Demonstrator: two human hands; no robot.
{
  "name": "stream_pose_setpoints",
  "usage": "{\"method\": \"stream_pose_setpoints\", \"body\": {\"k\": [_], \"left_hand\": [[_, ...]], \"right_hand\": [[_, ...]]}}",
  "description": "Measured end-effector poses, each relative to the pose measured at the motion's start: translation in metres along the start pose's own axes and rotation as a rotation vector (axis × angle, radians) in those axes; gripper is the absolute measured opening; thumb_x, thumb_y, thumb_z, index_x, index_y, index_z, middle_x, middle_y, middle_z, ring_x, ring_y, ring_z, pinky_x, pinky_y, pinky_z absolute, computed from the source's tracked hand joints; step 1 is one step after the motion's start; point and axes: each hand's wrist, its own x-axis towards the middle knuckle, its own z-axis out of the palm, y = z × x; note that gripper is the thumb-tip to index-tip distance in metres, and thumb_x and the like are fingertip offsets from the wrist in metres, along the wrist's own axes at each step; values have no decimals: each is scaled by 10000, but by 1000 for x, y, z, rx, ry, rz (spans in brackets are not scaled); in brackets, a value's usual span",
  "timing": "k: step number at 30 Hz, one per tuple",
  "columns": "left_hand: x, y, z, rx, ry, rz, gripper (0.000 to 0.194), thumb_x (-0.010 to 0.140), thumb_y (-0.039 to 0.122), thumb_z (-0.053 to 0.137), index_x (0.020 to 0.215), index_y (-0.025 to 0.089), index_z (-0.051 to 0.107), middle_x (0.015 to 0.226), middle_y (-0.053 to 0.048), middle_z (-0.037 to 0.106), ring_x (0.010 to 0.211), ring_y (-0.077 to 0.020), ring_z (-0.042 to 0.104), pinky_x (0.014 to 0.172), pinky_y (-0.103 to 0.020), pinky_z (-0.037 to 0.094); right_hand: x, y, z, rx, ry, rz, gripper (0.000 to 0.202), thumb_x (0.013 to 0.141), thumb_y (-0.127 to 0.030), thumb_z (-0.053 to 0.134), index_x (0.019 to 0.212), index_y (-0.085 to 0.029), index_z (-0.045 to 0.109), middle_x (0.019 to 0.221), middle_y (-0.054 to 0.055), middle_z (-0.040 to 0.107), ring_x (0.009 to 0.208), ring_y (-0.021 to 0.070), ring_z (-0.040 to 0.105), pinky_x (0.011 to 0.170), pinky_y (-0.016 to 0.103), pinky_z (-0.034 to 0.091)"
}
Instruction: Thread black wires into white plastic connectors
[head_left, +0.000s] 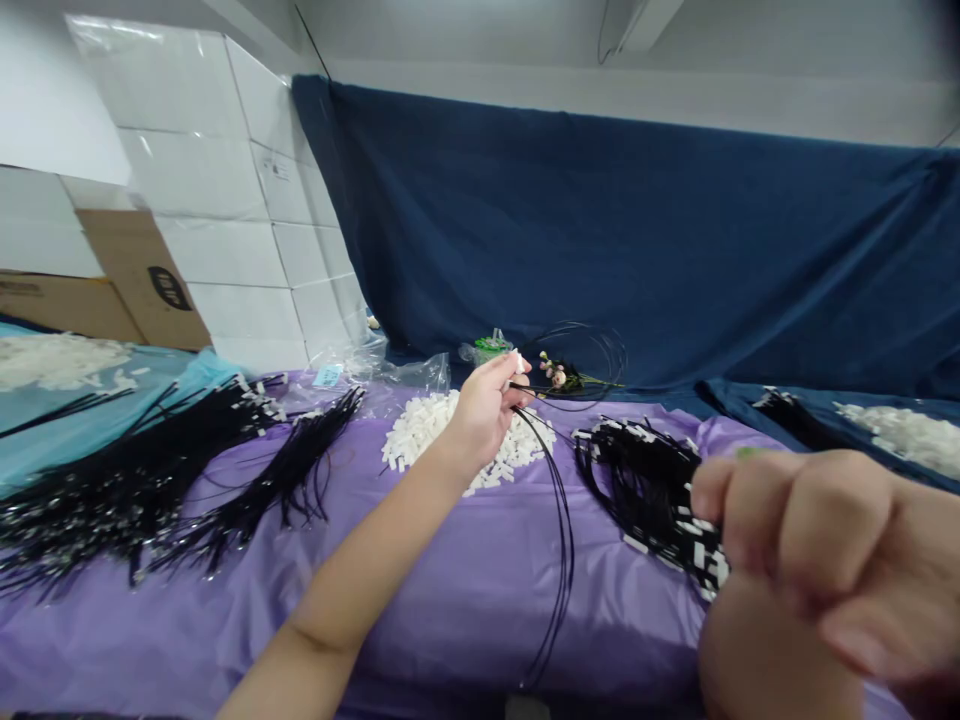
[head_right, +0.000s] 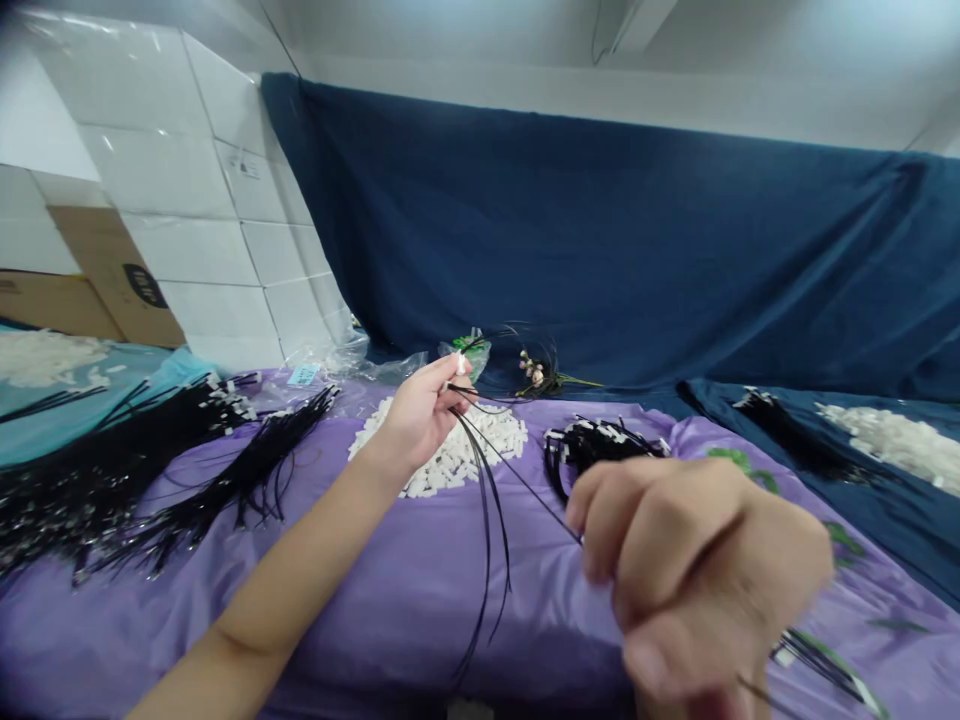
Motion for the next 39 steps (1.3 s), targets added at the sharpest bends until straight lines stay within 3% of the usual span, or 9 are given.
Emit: {"method": "stream_pose_setpoints", "body": {"k": [3, 7, 11, 15, 21, 27, 33, 39], "left_hand": [[-4, -6, 4, 81, -48, 78, 221, 910, 221, 549, 713, 124, 573, 538, 53, 390, 439, -27, 320, 488, -161, 302], [-11, -7, 7, 153, -162, 85, 232, 884, 236, 580, 686, 116, 577, 623, 11, 472, 498, -27, 372, 442, -148, 228], [-12, -5, 7, 125, -298, 62, 205, 817, 230, 643, 667, 102, 588, 692, -5, 502, 493, -14, 364, 409, -158, 171], [-13, -3, 6, 93, -377, 16, 223, 810, 240, 660, 654, 94, 595, 647, 10, 471, 475, -4, 336, 416, -152, 189], [-16, -2, 8, 68, -389, -19, 232, 750, 250, 718, 636, 101, 580, 674, -5, 492, 524, -26, 429, 397, -150, 169], [-19, -1, 9, 140, -352, 18, 237, 766, 258, 706, 631, 113, 577, 657, 2, 509, 481, -12, 359, 423, -157, 234], [-21, 0, 10, 226, -340, 47, 261, 760, 306, 710, 632, 123, 576, 646, -6, 500, 543, -46, 413, 417, -150, 202], [-20, 0, 9, 253, -354, 71, 267, 755, 340, 721, 646, 130, 595, 648, -3, 485, 534, -51, 378, 413, -169, 179]], "right_hand": [[3, 4, 17, -78, 76, -35, 197, 784, -411, 720, 810, -217, 741, 625, 33, 618, 518, 147, 559, 488, 313, 481], [18, 13, 37, -141, 195, -129, 64, 815, -243, 705, 860, -236, 751, 614, 3, 604, 487, 117, 512, 464, 278, 415], [32, 17, 44, -454, 301, -91, 88, 794, -129, 700, 788, -210, 737, 565, -32, 519, 494, 86, 444, 482, 259, 334], [35, 17, 45, -628, 295, -107, 114, 780, -123, 672, 681, -179, 686, 525, -49, 430, 488, 71, 380, 486, 256, 297], [33, 18, 48, -663, 274, -156, 127, 777, -123, 658, 668, -185, 677, 525, -54, 399, 479, 60, 362, 468, 241, 280], [33, 17, 49, -713, 273, -165, 124, 770, -127, 642, 664, -186, 668, 523, -55, 399, 473, 59, 365, 460, 236, 286], [31, 14, 52, -756, 290, -188, 130, 762, -102, 634, 660, -178, 663, 523, -56, 393, 470, 55, 361, 458, 229, 284], [32, 14, 50, -746, 281, -165, 129, 768, -118, 631, 660, -184, 658, 523, -58, 381, 469, 57, 351, 462, 234, 280]]}}
